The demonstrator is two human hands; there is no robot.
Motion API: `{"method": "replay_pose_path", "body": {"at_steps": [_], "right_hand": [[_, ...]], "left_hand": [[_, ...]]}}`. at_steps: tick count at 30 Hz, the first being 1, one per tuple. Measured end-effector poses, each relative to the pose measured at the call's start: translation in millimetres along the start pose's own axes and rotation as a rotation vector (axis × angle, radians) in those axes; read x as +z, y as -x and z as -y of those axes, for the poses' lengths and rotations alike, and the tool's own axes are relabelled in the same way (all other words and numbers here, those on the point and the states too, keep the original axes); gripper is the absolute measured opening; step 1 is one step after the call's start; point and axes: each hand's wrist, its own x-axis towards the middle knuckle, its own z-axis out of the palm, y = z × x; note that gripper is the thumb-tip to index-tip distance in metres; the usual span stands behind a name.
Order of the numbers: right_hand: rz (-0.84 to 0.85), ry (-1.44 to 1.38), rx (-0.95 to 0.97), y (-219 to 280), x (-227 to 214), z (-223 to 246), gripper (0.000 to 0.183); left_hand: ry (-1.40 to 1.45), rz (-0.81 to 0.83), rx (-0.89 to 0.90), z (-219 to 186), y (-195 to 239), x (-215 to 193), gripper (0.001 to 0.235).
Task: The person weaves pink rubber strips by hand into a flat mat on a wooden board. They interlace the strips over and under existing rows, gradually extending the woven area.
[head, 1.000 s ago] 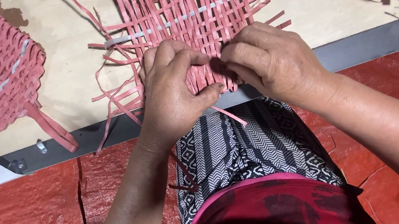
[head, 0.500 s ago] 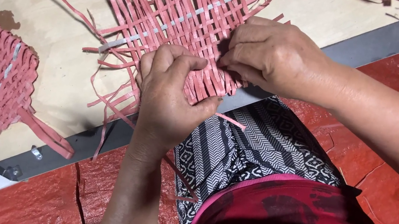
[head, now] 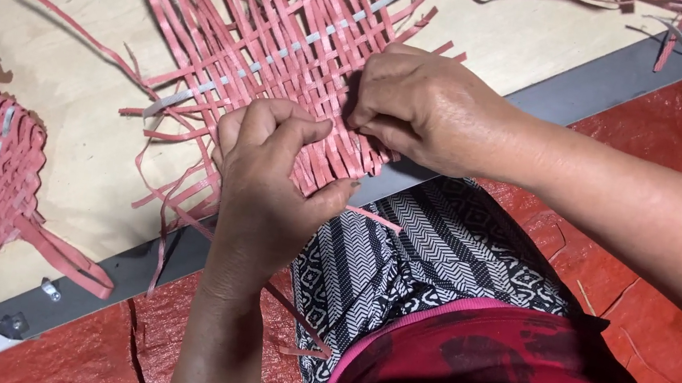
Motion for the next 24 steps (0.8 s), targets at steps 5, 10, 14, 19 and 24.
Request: {"method": "replay_pose_path", "body": {"at_steps": [5, 10, 14, 19, 24], "right_hand": [[-0.059, 0.112, -0.020, 2, 5, -5, 0.006], [-0.099, 0.200, 0.139, 4, 6, 2, 0.014], [-0.166, 0.254, 0.075, 6, 9, 8, 0.009], [-0.153, 0.234, -0.064, 5, 6, 10, 0.013], [-0.102, 0.185, -0.117, 1, 4, 7, 0.017]], "left_hand": [[-0.022, 0.037, -0.006, -1, 1, -1, 0.042], [-0.012, 0.065, -0.061, -3, 0, -3, 0.042], [-0.004, 0.056, -0.040, -4, 1, -4, 0.038], [-0.010, 0.012, 0.021, -2, 0, -1, 0.037], [0.001, 0.012, 0.032, -1, 0, -1, 0.037]]}}
